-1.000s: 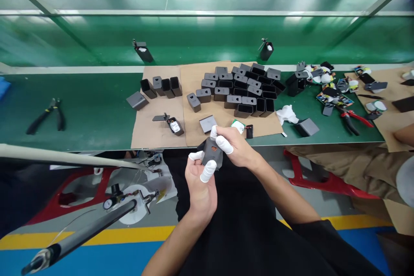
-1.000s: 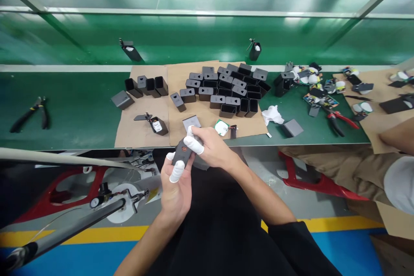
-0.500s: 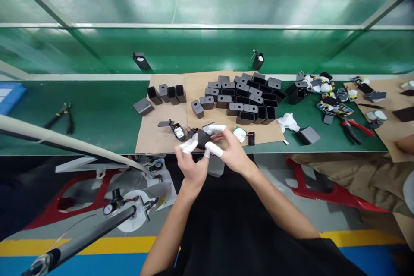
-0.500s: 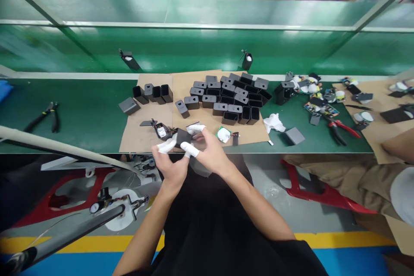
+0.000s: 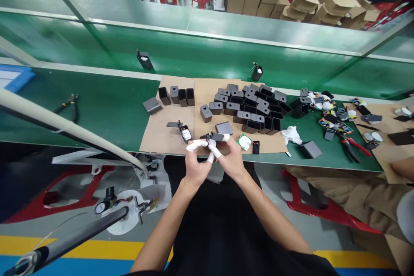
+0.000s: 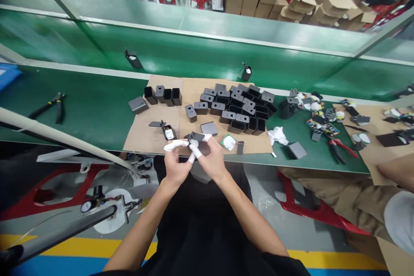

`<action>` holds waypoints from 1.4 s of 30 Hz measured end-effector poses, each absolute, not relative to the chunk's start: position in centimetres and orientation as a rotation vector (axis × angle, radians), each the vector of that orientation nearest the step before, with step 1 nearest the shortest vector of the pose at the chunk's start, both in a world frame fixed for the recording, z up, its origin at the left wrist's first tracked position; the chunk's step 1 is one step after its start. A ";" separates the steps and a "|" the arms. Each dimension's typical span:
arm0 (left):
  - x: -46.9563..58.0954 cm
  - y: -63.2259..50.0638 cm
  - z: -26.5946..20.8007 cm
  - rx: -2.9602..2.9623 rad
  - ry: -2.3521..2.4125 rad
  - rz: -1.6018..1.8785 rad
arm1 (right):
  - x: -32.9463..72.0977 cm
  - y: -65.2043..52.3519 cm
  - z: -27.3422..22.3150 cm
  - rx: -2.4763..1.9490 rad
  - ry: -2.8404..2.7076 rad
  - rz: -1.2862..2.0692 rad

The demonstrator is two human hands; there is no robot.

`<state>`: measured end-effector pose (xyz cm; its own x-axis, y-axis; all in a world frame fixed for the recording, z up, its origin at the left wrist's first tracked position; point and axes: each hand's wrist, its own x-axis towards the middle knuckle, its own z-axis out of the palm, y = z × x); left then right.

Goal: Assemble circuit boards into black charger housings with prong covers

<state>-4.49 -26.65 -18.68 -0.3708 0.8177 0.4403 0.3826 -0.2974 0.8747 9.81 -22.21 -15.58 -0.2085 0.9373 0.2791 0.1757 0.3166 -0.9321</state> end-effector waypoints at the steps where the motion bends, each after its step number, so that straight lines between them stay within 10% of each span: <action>1: -4.6 -26.7 -18.7 1.456 1.614 1.716 | 9.6 -22.3 -15.8 -1.029 -1.639 0.971; 19: -6.0 -27.2 -18.5 1.343 1.747 1.367 | 9.6 -23.9 -17.9 -0.912 -1.877 0.315; 42: -5.1 -27.1 -19.6 1.431 1.907 1.472 | 9.8 -23.8 -17.7 -0.960 -1.983 0.250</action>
